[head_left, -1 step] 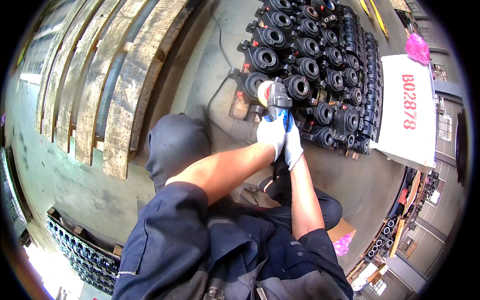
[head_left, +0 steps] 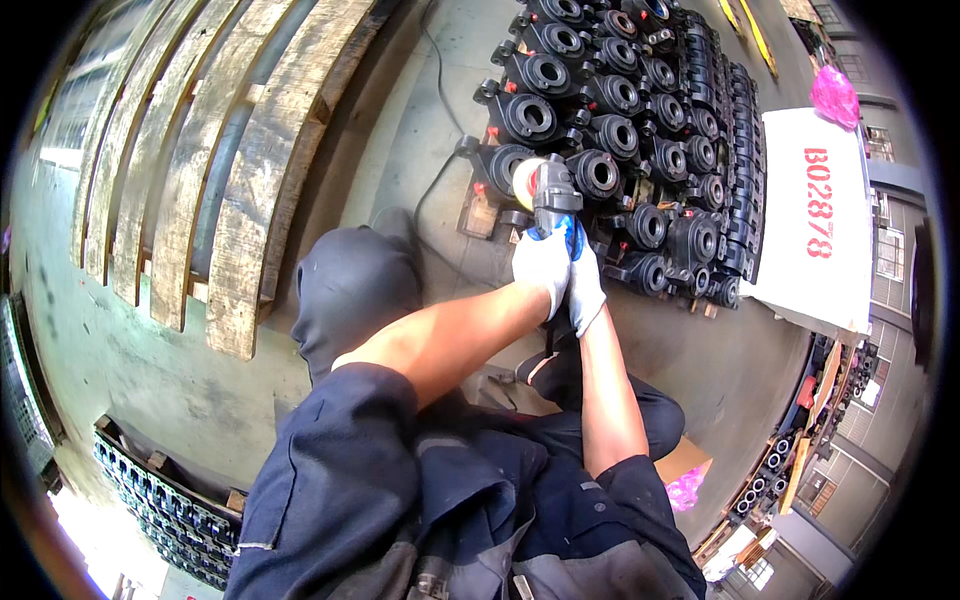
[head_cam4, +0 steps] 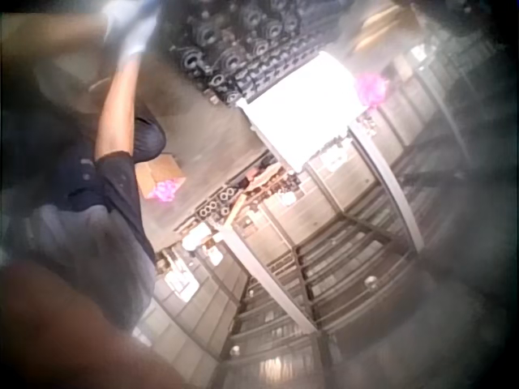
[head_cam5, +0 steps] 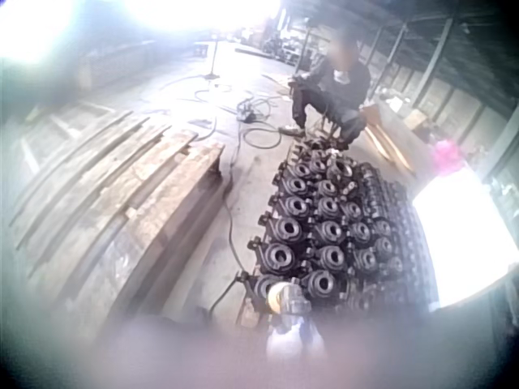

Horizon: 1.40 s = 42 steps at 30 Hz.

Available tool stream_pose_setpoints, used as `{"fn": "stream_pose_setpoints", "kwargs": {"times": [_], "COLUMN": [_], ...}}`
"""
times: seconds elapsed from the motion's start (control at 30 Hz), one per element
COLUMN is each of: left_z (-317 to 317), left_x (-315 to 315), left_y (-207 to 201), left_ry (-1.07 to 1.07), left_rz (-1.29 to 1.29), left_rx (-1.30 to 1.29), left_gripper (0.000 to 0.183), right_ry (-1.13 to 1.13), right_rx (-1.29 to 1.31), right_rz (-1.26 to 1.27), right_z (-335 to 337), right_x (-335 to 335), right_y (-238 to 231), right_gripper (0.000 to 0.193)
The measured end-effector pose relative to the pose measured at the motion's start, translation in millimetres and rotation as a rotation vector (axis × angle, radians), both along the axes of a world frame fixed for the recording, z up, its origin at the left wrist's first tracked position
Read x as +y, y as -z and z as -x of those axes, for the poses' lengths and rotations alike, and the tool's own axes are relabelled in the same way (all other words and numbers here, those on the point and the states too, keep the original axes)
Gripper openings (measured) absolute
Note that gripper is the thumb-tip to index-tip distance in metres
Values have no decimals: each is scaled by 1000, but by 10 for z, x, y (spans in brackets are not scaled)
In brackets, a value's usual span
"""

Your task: The person uses a handheld power grinder with a brush attachment to polish the inner surfaces and edges of cast iron bearing housings while sitting on the floor.

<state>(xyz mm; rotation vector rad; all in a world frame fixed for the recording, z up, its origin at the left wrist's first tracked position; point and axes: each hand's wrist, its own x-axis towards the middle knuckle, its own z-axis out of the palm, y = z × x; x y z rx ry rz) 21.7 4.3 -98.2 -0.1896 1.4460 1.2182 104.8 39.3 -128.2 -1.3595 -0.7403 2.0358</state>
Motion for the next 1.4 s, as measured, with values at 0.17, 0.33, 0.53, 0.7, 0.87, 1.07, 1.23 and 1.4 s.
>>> {"fn": "stream_pose_setpoints", "kwargs": {"times": [0.17, 0.33, 0.53, 0.7, 0.87, 1.07, 1.23, 1.4], "left_z": [47, -175, -159, -184, -285, -437, -406, -189], "left_x": [109, -75, -306, -188, -261, -249, -218, -238], "left_y": [297, 446, 123, 245, 183, 221, 319, 182], "left_ry": [-84, -83, 41, -4, 200, 203, 20, 71], "left_rz": [-15, 106, 102, 55, -1, -35, -2, 83], "left_rx": [90, 168, 155, 10, 28, 52, 47, 142], "left_gripper": [42, 45, 47, 47, 43, 40, 45, 48], "right_ry": [-160, -113, -116, -61, 17, -42, -1, 0], "right_rx": [-90, -27, -62, -87, 71, 479, -111, 31], "right_rz": [-130, 73, 111, 142, 58, 83, -49, 156], "right_z": [81, 173, 71, 158, -171, -445, -315, -27], "right_x": [141, -97, -342, -337, -448, -412, -317, -326], "right_y": [279, -90, -325, -482, -253, -46, 151, -153], "right_gripper": [36, 39, 49, 50, 50, 49, 52, 49]}}
